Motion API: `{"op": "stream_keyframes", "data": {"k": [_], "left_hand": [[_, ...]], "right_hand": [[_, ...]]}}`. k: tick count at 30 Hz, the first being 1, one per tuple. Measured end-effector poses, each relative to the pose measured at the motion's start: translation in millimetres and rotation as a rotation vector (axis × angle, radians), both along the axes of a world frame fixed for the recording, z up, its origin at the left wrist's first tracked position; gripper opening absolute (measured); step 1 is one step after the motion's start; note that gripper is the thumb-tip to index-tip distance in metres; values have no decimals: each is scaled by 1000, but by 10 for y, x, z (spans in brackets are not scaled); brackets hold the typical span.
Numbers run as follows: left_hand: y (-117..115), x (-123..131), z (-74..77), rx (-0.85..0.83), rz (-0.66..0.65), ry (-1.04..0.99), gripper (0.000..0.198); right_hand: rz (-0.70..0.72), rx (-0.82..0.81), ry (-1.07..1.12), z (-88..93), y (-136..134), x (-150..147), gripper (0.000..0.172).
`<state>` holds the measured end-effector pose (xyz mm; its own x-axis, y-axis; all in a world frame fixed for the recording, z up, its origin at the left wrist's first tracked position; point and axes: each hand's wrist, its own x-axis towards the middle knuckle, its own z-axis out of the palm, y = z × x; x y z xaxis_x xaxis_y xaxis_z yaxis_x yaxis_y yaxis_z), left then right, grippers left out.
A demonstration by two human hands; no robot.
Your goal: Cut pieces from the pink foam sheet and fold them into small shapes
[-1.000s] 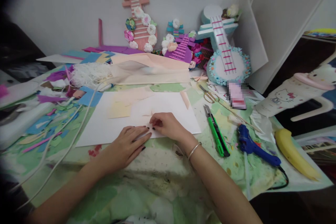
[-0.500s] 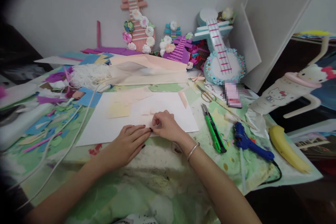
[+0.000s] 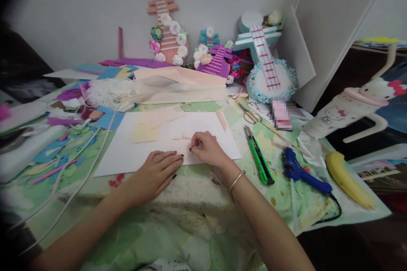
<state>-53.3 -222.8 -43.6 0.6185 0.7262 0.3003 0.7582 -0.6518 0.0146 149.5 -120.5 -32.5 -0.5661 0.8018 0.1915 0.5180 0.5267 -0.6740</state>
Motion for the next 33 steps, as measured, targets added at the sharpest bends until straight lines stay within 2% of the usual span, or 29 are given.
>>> {"op": "stream_keyframes", "data": {"k": [7,20,25,30,33], "left_hand": [[44,76,106,-100,33,0,38],[-19,-3,77,-136,-2,-36,35],[-20,-69,96,-192,-29,-56,48],[-1,-134,91,-235,-45,-133,58],[13,-150,85,-257,-40,-162,60]], "right_hand": [[28,1,-46,-34,-27,-51,10],[33,-4,-43,-30,-17,-50,11],[92,123,-28,6,-102,-57,14],[210,272,34,21,-406,-30,28],[258,369,-43,-14,-578,-6,29]]}}
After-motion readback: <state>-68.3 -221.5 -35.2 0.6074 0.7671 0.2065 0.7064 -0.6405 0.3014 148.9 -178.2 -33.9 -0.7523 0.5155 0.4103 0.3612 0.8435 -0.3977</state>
